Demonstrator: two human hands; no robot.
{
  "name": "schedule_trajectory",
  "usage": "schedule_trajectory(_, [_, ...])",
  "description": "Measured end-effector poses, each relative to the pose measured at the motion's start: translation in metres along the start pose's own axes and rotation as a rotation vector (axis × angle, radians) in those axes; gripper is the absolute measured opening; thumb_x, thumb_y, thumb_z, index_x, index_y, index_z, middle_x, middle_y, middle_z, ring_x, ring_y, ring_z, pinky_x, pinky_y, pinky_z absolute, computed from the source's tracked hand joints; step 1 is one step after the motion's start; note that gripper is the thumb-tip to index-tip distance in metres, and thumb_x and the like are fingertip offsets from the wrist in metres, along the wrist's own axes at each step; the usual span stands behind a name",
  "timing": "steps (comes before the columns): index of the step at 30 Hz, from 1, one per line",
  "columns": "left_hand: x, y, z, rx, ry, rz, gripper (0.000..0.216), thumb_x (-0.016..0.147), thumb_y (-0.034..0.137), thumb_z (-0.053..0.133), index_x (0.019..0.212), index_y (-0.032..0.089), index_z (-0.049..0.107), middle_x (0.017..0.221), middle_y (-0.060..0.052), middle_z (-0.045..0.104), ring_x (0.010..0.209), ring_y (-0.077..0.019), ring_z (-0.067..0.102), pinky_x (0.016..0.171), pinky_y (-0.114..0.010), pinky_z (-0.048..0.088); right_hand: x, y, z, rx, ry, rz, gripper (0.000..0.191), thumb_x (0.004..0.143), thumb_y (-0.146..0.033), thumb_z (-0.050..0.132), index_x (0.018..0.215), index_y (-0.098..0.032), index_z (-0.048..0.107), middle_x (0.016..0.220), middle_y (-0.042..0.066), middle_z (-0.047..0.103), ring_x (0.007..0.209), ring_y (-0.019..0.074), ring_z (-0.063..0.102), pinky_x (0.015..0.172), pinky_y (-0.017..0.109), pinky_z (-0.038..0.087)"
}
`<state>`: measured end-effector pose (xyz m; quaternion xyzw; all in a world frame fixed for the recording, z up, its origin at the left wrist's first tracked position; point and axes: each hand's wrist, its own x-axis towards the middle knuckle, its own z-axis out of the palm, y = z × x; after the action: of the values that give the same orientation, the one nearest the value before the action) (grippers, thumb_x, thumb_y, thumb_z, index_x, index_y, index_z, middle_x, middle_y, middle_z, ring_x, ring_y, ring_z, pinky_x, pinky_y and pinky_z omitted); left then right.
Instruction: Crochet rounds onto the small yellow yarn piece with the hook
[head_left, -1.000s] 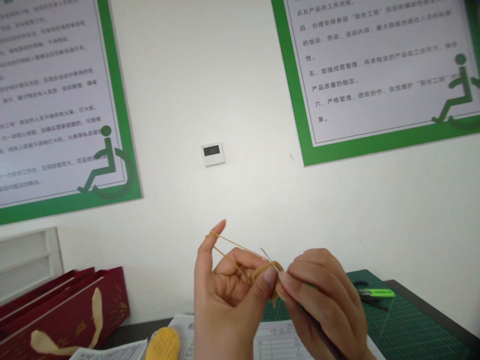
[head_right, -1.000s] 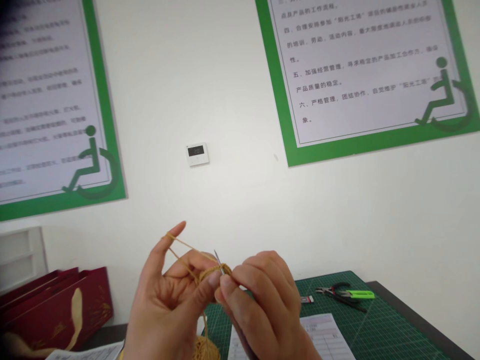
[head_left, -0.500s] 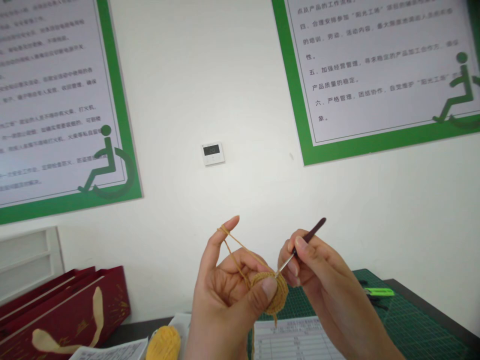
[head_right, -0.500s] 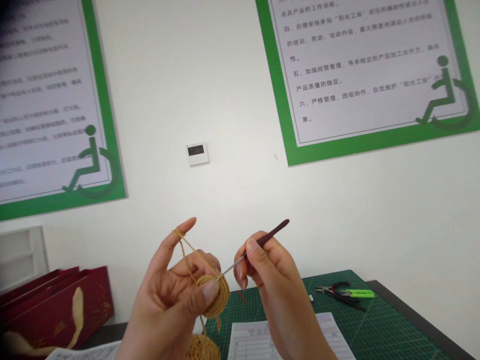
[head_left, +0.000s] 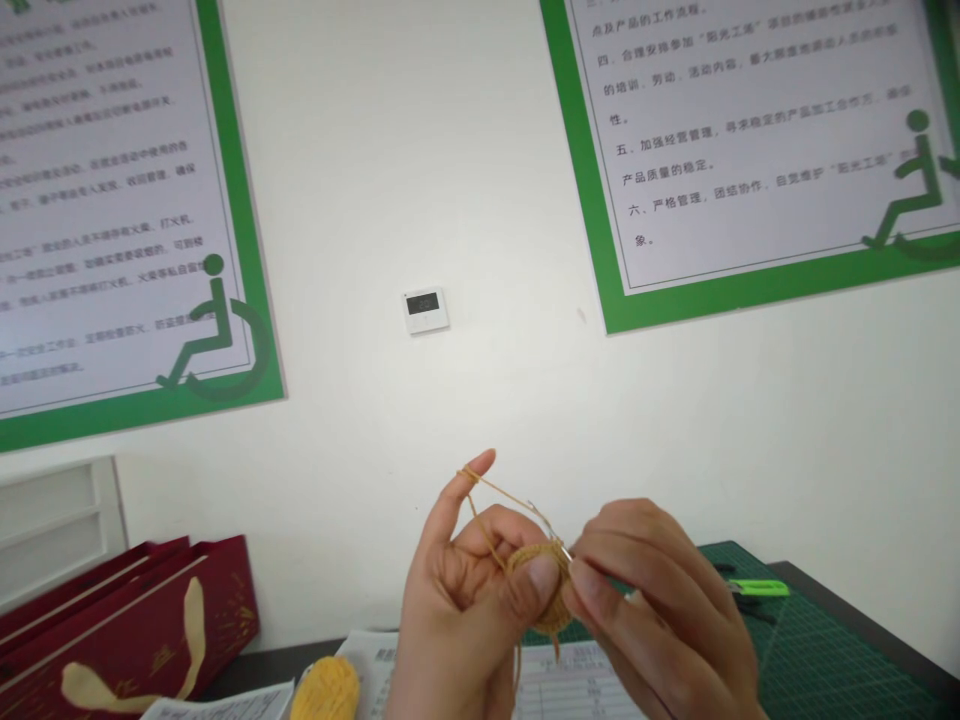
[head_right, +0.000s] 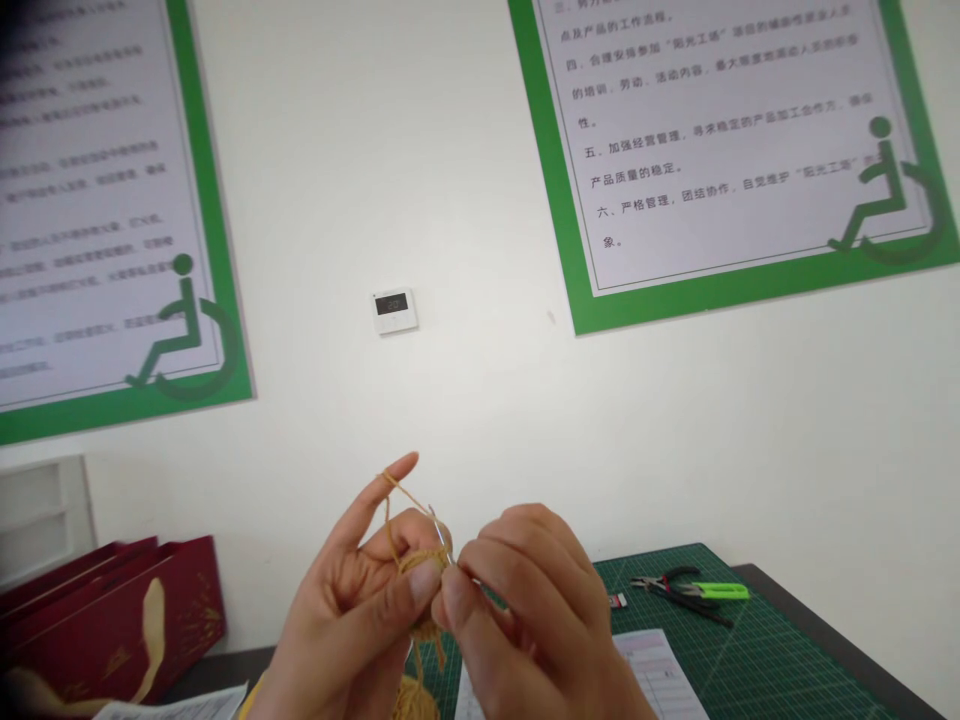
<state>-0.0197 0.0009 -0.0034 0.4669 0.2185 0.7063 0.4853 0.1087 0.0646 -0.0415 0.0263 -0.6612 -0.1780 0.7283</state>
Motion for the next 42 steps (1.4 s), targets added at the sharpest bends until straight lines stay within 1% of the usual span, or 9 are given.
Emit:
schedule_trajectory(1, [0.0, 0.002, -0.001, -0.045, -0.022, -0.074, 0.091, 0.067, 0.003, 0.088, 0.148, 0.014, 0.047, 0.077, -0.002, 0.071, 0.065, -0.0136, 0.063, 0.064, -0.026, 0.053, 0.0, -0.001, 0.002, 0.026, 0.024, -0.016, 0.04, 0.084, 0.005, 0.065, 0.117, -0.017, 0.067, 0.086, 0.005, 0.07, 0.075, 0.0166, 0.061, 0.066, 0.034, 0.055])
schedule_trajectory(3, [0.0, 0.005, -0.003, -0.128, -0.073, -0.183, 0.082, 0.066, 0.003, 0.089, 0.141, 0.01, 0.057, 0.08, -0.003, 0.07, 0.067, -0.0116, 0.064, 0.067, -0.023, 0.054, 0.0, -0.005, 0.009, 0.238, 0.08, 0.105, 0.029, 0.093, -0.005, 0.06, 0.118, -0.018, 0.066, 0.081, 0.004, 0.068, 0.07, 0.0164, 0.061, 0.061, 0.033, 0.055])
schedule_trajectory(7, [0.002, 0.007, -0.006, -0.126, -0.135, -0.163, 0.078, 0.069, 0.001, 0.086, 0.141, 0.014, 0.06, 0.075, -0.002, 0.068, 0.068, -0.0125, 0.066, 0.068, -0.021, 0.055, -0.002, -0.012, 0.023, 0.623, 0.312, 0.572, 0.01, 0.102, -0.026, 0.055, 0.104, -0.025, 0.065, 0.075, 0.0, 0.062, 0.069, 0.0154, 0.06, 0.059, 0.029, 0.051])
schedule_trajectory(12, [0.004, 0.006, -0.01, -0.092, -0.16, -0.141, 0.076, 0.07, 0.006, 0.084, 0.141, 0.017, 0.06, 0.079, -0.004, 0.066, 0.076, -0.0184, 0.069, 0.07, -0.026, 0.055, 0.002, -0.014, 0.02, 0.958, 0.312, 0.899, 0.023, 0.107, -0.035, 0.041, 0.096, -0.027, 0.059, 0.074, 0.0, 0.062, 0.064, 0.0159, 0.059, 0.062, 0.032, 0.051])
schedule_trajectory(16, [0.004, 0.002, -0.008, -0.031, -0.141, -0.065, 0.071, 0.069, 0.008, 0.086, 0.136, 0.018, 0.063, 0.075, -0.003, 0.068, 0.071, -0.0194, 0.068, 0.07, -0.03, 0.054, 0.01, -0.015, 0.017, 1.066, 0.31, 1.061, 0.03, 0.104, -0.039, 0.047, 0.082, -0.023, 0.059, 0.069, -0.001, 0.056, 0.062, 0.0143, 0.053, 0.058, 0.028, 0.048])
schedule_trajectory(20, [0.004, -0.005, -0.004, 0.036, -0.032, 0.12, 0.07, 0.069, 0.008, 0.089, 0.133, 0.021, 0.064, 0.074, 0.0, 0.068, 0.065, -0.014, 0.06, 0.064, -0.027, 0.049, 0.009, -0.015, 0.018, 0.937, 0.259, 1.027, 0.023, 0.102, -0.039, 0.055, 0.087, -0.024, 0.065, 0.083, 0.001, 0.063, 0.078, 0.014, 0.059, 0.073, 0.027, 0.051])
schedule_trajectory(23, [0.003, -0.007, 0.0, 0.064, 0.013, 0.14, 0.069, 0.069, 0.009, 0.089, 0.132, 0.021, 0.064, 0.075, 0.001, 0.067, 0.065, -0.013, 0.059, 0.063, -0.027, 0.049, 0.005, -0.013, 0.016, 0.793, 0.24, 0.947, 0.016, 0.102, -0.037, 0.056, 0.096, -0.027, 0.066, 0.092, 0.001, 0.069, 0.087, 0.0148, 0.063, 0.081, 0.028, 0.051])
schedule_trajectory(32, [0.004, -0.006, 0.004, 0.092, 0.024, 0.145, 0.063, 0.068, 0.007, 0.089, 0.126, 0.019, 0.066, 0.071, 0.002, 0.068, 0.06, -0.0124, 0.061, 0.06, -0.026, 0.05, 0.006, -0.008, 0.007, 0.736, 0.238, 0.892, 0.016, 0.105, -0.038, 0.051, 0.099, -0.028, 0.061, 0.085, 0.0, 0.073, 0.081, 0.0155, 0.066, 0.078, 0.03, 0.052])
schedule_trajectory(42, [0.003, -0.007, 0.007, 0.142, 0.08, 0.191, 0.06, 0.07, 0.009, 0.087, 0.124, 0.02, 0.066, 0.072, 0.001, 0.069, 0.061, -0.0125, 0.061, 0.055, -0.022, 0.047, 0.007, -0.006, 0.002, 0.499, 0.172, 0.677, 0.013, 0.106, -0.026, 0.048, 0.101, -0.027, 0.061, 0.087, 0.0, 0.071, 0.081, 0.0155, 0.07, 0.076, 0.031, 0.056])
